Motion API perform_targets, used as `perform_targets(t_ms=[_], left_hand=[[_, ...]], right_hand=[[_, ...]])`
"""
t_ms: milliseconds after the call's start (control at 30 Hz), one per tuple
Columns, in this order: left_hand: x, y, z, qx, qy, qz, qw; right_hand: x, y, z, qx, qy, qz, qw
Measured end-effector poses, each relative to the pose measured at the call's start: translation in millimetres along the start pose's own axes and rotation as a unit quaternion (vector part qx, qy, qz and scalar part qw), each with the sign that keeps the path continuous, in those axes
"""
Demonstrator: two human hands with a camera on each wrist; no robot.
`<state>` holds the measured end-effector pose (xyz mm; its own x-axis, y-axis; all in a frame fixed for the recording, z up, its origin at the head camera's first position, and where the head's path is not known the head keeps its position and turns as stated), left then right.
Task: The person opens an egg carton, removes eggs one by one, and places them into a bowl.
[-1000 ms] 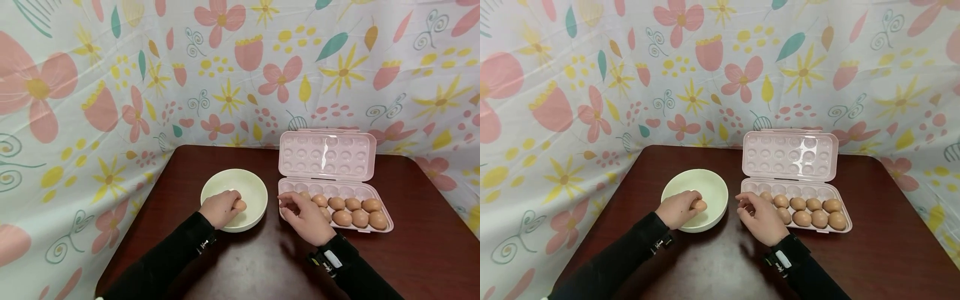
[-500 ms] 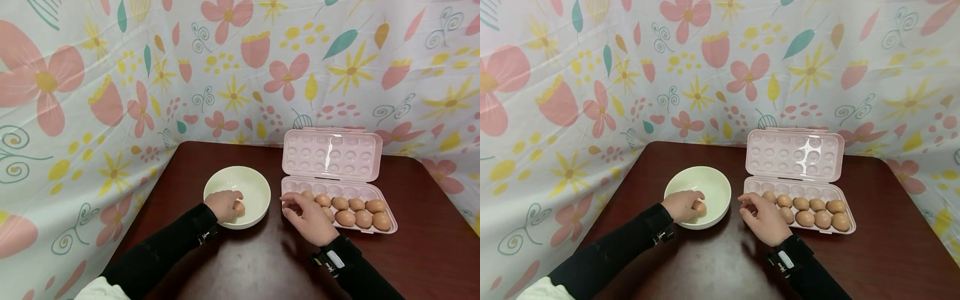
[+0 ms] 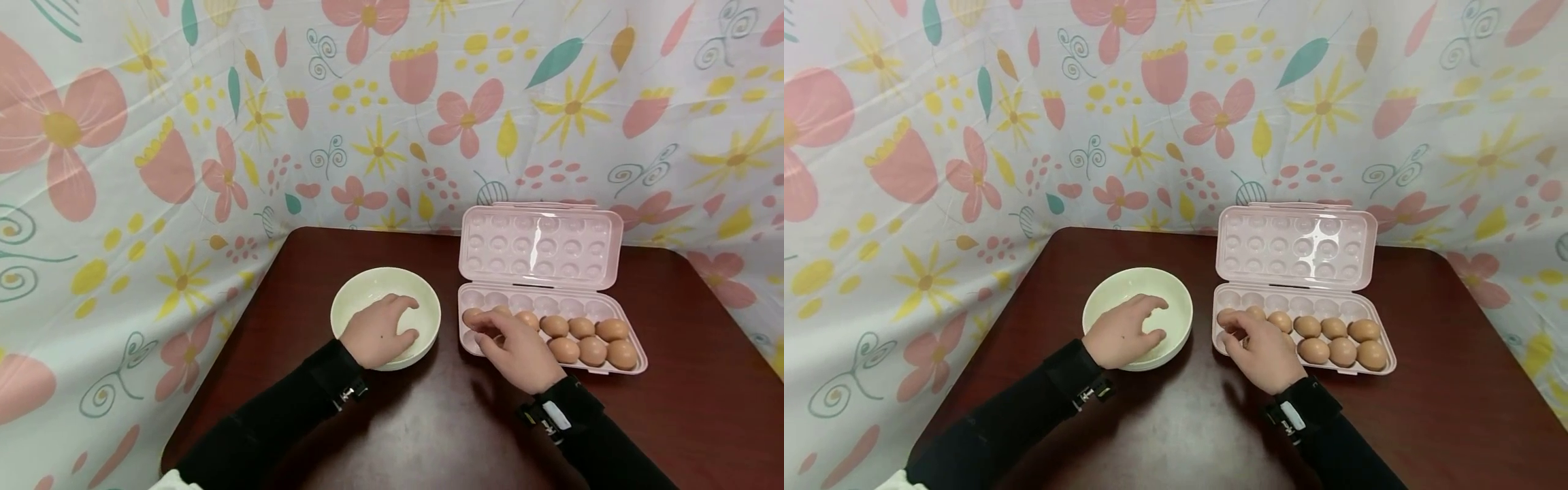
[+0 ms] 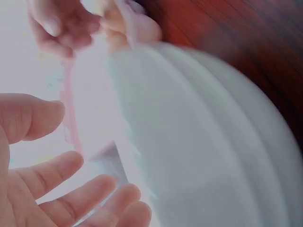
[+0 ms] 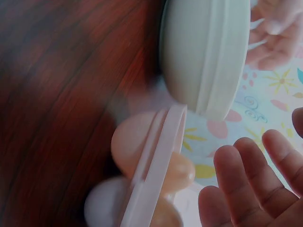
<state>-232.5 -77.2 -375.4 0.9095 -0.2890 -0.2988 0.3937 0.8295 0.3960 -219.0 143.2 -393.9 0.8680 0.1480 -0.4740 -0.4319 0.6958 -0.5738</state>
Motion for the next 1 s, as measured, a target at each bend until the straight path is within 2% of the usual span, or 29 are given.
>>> perform_targets(t_ms=[67,200,400,533,700,867,1000], left_hand=[[-1.6,14.5,-1.6,0.006,0.005,-0.018,0.9998],[-7.7,35.2,-9.3,0.017,0.01,-0.034,0.9992],[-14.4,55.6,-20.1,0.025,0.021,-0.055,0.998],[-17.6,61.0,-22.9,0.028,0.027,-0.057,0.9976],[-22.4,60.4,-22.2,0.043,0.032,-0.051,0.9973],[-25.1,55.7,-22.5,0.045,0.036,-0.04,0.9975],[-25.9,55.4,-22.9,0.049,0.037,-0.04,0.9973]], right_hand=[[-2,4,1,0.0,-0.004,0.001,1.0],[-10,10,3,0.022,-0.009,0.009,1.0],[-30,11,5,0.103,-0.014,0.039,0.994],[-44,11,-3,0.132,-0.054,0.039,0.989],[-56,11,-18,0.18,-0.106,0.036,0.977],[-59,14,-34,0.237,-0.139,0.035,0.961],[-58,19,-35,0.264,-0.149,0.025,0.953]])
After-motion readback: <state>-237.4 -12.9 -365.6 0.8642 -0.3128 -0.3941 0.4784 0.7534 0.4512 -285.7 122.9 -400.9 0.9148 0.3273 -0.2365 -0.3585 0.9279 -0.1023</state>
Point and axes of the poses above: each hand's wrist, its own x-axis away from the middle knuckle, its own z-axis out of the back of the hand, y = z × x, the point moved 8 cm from there along -x, towards the middle knuckle, and after that the axes turned 14 degrees about y, right-handed, at the moved point
